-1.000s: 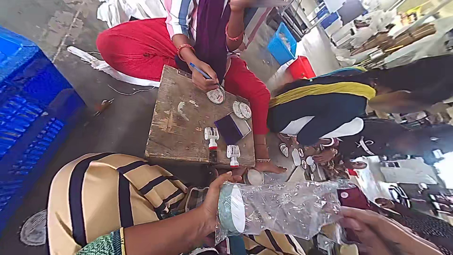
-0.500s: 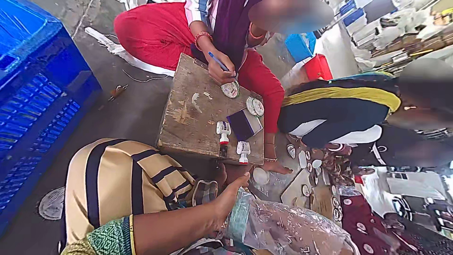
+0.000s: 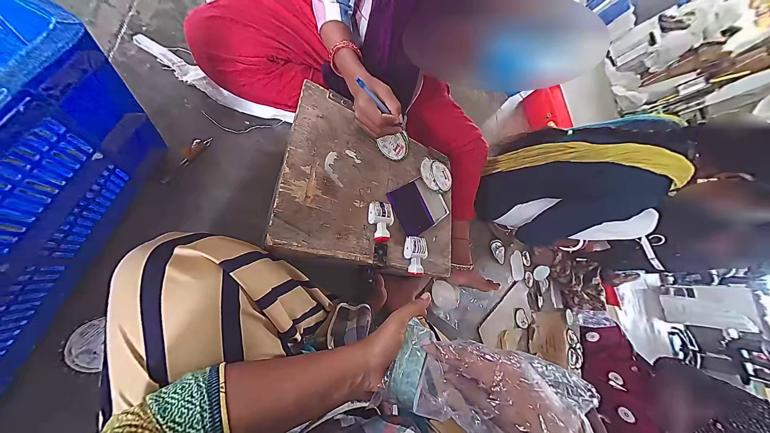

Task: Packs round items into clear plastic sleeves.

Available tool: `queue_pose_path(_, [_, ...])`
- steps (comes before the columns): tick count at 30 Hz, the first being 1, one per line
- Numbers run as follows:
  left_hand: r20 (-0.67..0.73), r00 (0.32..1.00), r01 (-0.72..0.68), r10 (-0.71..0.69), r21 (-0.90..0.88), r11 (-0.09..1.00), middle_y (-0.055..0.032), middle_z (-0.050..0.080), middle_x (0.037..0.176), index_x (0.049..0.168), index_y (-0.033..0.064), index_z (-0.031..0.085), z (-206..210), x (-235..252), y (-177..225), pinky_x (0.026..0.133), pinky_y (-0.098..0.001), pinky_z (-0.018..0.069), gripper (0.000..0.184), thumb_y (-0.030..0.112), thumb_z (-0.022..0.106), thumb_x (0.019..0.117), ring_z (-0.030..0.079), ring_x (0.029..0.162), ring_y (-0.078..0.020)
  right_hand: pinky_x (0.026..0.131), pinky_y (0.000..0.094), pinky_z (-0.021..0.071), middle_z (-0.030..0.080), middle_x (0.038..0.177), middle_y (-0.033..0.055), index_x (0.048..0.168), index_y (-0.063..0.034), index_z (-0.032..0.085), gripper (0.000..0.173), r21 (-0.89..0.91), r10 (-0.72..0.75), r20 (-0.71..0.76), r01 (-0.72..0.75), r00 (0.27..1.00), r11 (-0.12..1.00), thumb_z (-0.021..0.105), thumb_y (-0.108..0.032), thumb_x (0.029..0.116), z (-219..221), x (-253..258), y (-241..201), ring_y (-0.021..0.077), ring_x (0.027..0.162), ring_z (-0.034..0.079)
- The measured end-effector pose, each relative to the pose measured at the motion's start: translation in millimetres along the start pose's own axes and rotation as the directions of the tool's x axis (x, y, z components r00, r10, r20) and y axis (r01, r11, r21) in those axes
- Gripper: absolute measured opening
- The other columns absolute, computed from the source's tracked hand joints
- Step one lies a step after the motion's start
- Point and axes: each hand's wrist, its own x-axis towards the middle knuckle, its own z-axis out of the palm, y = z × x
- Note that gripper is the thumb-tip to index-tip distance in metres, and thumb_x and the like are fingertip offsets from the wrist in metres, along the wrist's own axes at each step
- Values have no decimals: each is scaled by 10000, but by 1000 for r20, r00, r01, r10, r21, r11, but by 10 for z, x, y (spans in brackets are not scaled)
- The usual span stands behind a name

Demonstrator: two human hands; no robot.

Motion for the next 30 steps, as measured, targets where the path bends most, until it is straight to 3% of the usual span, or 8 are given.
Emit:
queue_pose_path(10, [6,1000,-28,28,40,999,9,586,855,1294,35,489,-17,17,-11,658,-215,537,467,404,256,1127,618,717,-41,953,390,567,759,1162,129,1216,-41,741,280,22,-31,-35,31,999,999,595,-133,995,-1,-4,21,249,1062,737])
queue_pose_path(13, [0,999,40,-40,-40,998,3,595,786,1218,91,505,-20,29,-19,642,-242,559,425,445,290,1119,635,682,-74,882,385,591,773,1068,152,1131,-4,764,255,35,28,-56,-27,998,999,632,-127,950,-23,23,-52,256,977,756])
queue_pose_path(17, [89,995,54,-51,-32,998,-4,661,864,1286,141,458,-44,-5,-21,723,-276,591,365,428,312,1113,689,789,-94,820,451,576,752,1020,203,1052,28,747,255,-42,79,-27,-80,996,996,645,-175,936,-71,3,-63,313,910,735])
queue_pose_path(20, [275,958,43,-81,141,989,23,650,1051,1440,133,311,-189,-10,-68,850,-281,570,458,336,424,1046,668,963,-72,836,478,582,754,1023,180,1011,-18,764,204,-122,4,-66,-12,998,992,662,-172,925,-120,-62,6,331,957,733])
queue_pose_path(22, [281,946,88,-160,253,963,70,697,982,1251,164,460,-220,-26,-62,809,-282,593,293,259,481,975,696,912,-60,864,520,575,748,1058,198,994,-21,765,201,-203,-54,-75,38,996,978,676,-184,916,-141,-123,42,379,1006,722])
queue_pose_path(25, [211,945,185,-251,288,940,-8,708,1037,1308,112,489,-200,57,-89,819,-362,609,278,194,482,1043,713,945,-151,988,496,531,750,1129,170,1039,-26,774,249,-204,-62,-115,38,991,978,644,-219,950,-124,-324,146,347,1108,699])
queue_pose_path(29, [167,932,271,-322,268,925,-77,722,1077,1253,96,530,-269,290,-235,847,-440,623,263,225,424,1050,735,971,-239,876,389,582,764,959,96,990,-15,772,183,-27,337,-137,-344,931,939,605,-81,955,-316,-539,82,220,938,729])
queue_pose_path(30, [157,936,265,-316,276,924,-78,712,1086,1240,95,529,-292,311,-255,852,-449,618,265,225,395,1052,729,977,-240,780,481,583,752,879,173,932,37,760,152,-79,341,-159,-357,926,931,641,-56,914,-388,-584,95,307,846,741])
